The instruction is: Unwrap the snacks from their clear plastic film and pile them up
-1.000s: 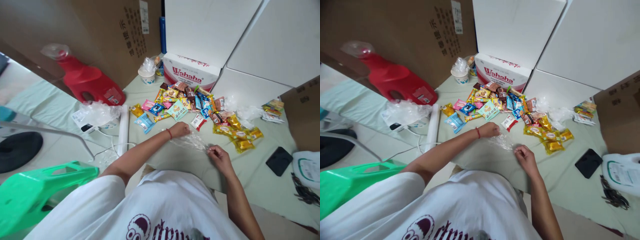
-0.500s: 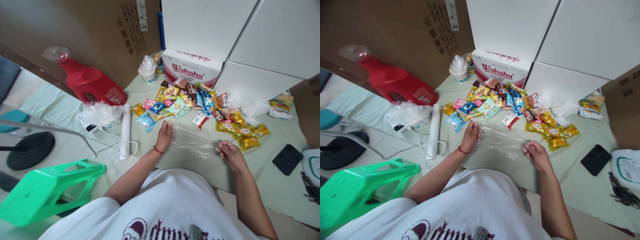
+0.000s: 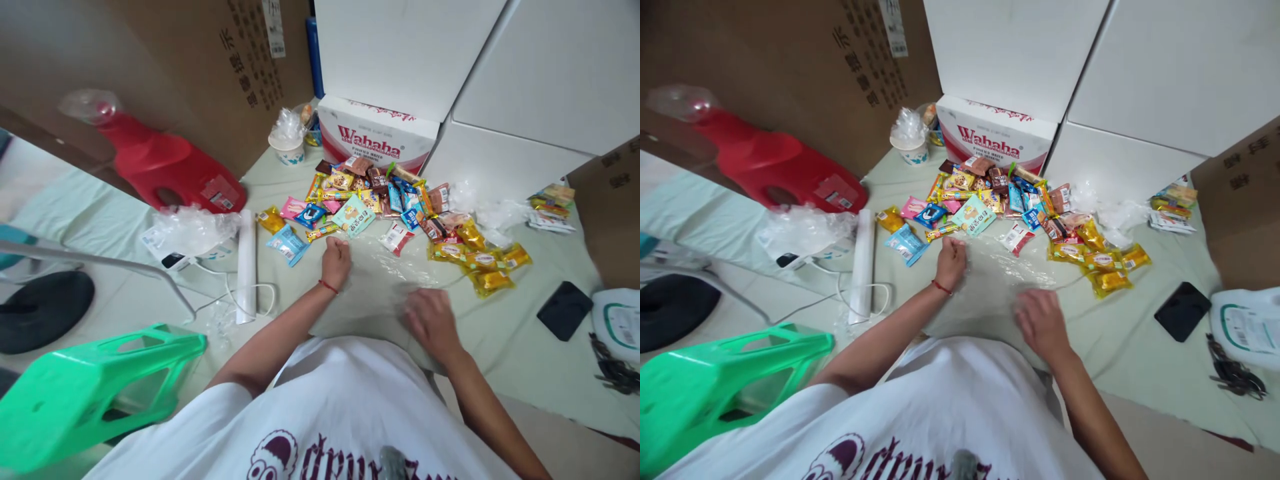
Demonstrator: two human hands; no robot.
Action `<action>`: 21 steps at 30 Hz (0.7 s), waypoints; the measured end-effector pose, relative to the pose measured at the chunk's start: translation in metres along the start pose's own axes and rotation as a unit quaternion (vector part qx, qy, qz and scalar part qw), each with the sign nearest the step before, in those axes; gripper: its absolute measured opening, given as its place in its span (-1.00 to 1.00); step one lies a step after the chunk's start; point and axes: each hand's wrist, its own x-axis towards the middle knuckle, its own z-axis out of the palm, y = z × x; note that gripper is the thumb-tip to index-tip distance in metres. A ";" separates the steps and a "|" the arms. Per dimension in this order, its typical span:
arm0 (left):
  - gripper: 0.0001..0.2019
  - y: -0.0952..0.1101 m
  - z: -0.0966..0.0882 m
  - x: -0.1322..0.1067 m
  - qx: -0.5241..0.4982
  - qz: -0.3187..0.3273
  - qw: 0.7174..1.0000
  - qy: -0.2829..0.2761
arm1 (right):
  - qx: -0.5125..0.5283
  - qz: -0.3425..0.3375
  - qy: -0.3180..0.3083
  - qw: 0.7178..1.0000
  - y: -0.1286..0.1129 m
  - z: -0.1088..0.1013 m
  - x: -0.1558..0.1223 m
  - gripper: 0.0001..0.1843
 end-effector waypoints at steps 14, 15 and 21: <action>-0.56 -0.009 -0.027 -0.004 0.078 0.097 0.990 -0.065 | 0.134 0.101 -0.019 0.986 0.003 -0.015 0.072 -0.72; -0.56 -0.008 -0.028 -0.003 0.073 0.097 0.990 -0.074 | 0.133 0.108 -0.046 0.984 0.008 -0.010 0.082 -0.72; -0.61 -0.004 -0.029 0.010 0.079 0.090 0.988 -0.094 | 0.092 -0.122 -0.303 0.941 -0.022 0.035 0.085 -0.56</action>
